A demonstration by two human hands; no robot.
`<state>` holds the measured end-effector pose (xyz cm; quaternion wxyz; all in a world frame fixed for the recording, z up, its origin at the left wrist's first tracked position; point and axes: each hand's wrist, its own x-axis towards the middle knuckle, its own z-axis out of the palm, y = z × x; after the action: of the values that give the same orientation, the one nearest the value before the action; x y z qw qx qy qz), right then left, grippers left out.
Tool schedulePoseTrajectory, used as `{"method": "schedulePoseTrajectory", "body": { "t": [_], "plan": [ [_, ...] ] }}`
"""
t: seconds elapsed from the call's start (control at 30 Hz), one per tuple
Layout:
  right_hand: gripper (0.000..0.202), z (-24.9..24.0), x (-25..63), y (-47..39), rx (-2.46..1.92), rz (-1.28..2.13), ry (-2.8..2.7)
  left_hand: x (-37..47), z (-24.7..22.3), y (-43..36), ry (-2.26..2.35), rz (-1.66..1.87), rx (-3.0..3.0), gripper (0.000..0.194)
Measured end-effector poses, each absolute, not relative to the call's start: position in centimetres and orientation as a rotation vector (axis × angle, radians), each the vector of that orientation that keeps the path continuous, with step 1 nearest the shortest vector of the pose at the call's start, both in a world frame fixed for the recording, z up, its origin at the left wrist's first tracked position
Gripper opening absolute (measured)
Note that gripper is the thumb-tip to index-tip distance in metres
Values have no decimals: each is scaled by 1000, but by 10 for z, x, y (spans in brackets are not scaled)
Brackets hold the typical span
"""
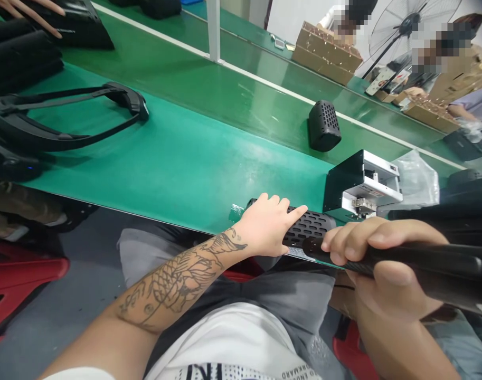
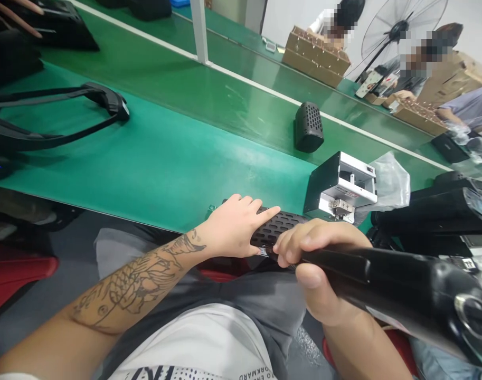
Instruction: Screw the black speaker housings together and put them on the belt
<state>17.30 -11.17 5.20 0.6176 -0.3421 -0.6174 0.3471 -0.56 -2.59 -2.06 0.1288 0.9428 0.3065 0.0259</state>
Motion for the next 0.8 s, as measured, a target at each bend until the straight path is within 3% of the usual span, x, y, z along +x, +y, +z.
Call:
{"method": "schedulePoseTrajectory", "body": {
  "t": [0.8],
  "plan": [
    [24, 24, 160, -125, -831, 812, -1350, -10, -26, -29, 877, 43, 2654, 107]
  ]
}}
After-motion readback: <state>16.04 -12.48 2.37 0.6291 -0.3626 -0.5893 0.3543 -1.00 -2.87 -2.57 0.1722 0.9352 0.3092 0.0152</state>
